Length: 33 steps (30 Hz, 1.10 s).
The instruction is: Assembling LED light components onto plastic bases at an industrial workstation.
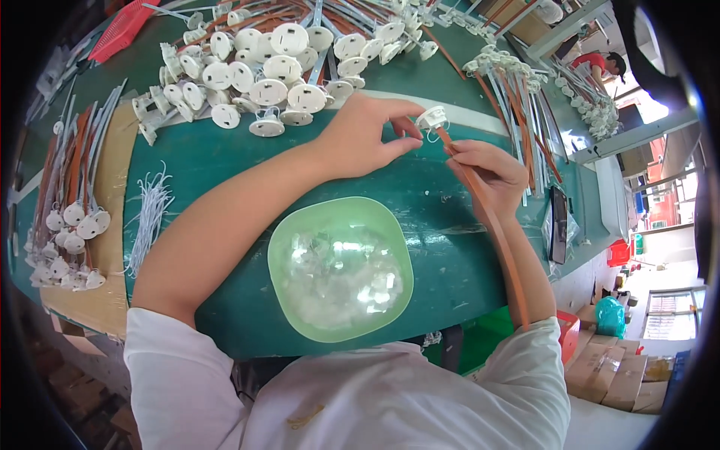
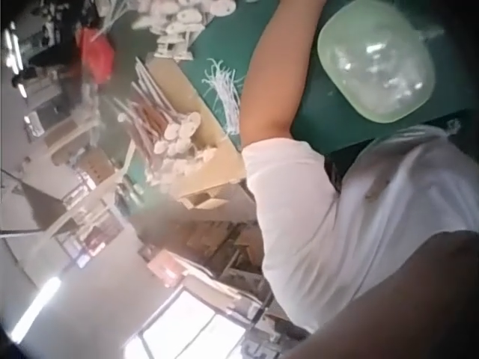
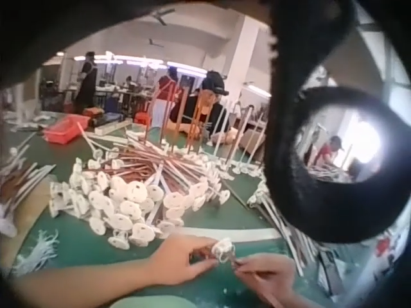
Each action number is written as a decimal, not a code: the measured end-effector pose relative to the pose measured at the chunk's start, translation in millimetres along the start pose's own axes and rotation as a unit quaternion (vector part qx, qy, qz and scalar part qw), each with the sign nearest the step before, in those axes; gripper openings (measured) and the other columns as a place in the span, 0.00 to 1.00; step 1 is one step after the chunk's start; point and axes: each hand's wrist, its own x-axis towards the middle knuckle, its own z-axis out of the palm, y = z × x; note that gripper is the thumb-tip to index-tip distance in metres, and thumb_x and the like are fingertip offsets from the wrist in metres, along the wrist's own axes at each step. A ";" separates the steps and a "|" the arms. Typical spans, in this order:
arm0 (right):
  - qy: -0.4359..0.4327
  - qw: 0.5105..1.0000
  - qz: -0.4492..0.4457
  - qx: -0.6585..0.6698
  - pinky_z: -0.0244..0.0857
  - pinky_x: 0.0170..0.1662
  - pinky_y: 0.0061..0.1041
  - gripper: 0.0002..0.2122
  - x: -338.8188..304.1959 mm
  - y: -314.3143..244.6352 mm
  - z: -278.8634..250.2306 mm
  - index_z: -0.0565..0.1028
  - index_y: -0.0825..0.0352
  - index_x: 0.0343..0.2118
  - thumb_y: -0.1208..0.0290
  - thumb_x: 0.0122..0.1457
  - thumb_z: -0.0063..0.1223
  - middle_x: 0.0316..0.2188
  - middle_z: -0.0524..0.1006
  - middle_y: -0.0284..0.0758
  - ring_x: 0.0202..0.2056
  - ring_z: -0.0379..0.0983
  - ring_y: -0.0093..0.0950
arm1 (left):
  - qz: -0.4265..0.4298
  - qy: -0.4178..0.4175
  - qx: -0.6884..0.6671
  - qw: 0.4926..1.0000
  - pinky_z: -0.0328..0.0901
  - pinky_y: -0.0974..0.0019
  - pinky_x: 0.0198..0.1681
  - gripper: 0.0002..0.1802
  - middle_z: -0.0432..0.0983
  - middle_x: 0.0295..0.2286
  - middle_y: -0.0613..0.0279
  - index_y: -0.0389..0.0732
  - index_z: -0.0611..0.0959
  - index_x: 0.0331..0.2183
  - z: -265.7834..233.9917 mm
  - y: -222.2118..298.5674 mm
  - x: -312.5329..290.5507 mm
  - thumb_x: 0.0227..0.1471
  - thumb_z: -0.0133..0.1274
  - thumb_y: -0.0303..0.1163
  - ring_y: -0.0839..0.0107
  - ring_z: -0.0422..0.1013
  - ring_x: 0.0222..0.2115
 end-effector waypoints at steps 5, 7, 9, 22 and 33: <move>-0.010 0.999 -0.022 -0.022 0.73 0.42 0.24 0.09 7.3 1.3 -3.3 0.81 0.73 0.31 0.89 0.45 0.62 0.36 0.80 0.43 0.37 0.79 0.31 | 0.000 0.020 -0.016 1.000 0.60 0.74 0.21 0.17 0.82 0.25 0.67 0.43 0.83 0.42 -3.4 5.7 3.4 0.45 0.61 0.28 0.79 0.65 0.17; -0.021 0.998 -0.038 -0.038 0.73 0.41 0.24 0.08 7.0 1.2 -8.6 0.81 0.73 0.30 0.89 0.45 0.63 0.36 0.81 0.42 0.36 0.79 0.31 | -0.060 -0.033 -0.024 0.997 0.70 0.67 0.33 0.21 0.82 0.29 0.58 0.40 0.80 0.44 -5.8 14.5 8.7 0.44 0.61 0.27 0.69 0.78 0.28; 0.007 0.998 -0.039 -0.045 0.73 0.40 0.23 0.08 8.2 0.3 -9.8 0.81 0.73 0.30 0.88 0.45 0.62 0.36 0.81 0.42 0.36 0.79 0.30 | -0.051 -0.018 -0.015 0.998 0.69 0.67 0.32 0.23 0.82 0.30 0.58 0.41 0.79 0.46 -3.6 15.6 8.7 0.44 0.62 0.28 0.70 0.77 0.27; -0.307 0.684 -0.247 -0.614 0.73 0.42 0.31 0.10 129.4 62.2 -199.6 0.77 0.69 0.35 0.76 0.48 0.54 0.40 0.79 0.39 0.39 0.77 0.36 | -0.041 -0.045 0.059 0.996 0.66 0.71 0.24 0.25 0.81 0.33 0.57 0.42 0.76 0.49 -2.9 6.2 9.7 0.48 0.61 0.32 0.72 0.74 0.26; -0.385 0.543 -0.181 -0.724 0.72 0.33 0.35 0.04 162.1 117.6 -189.8 0.76 0.65 0.19 0.73 0.45 0.52 0.26 0.76 0.37 0.30 0.76 0.36 | -0.023 -0.039 0.045 0.998 0.68 0.69 0.24 0.25 0.80 0.33 0.57 0.42 0.76 0.49 3.7 1.0 13.8 0.48 0.60 0.33 0.70 0.74 0.27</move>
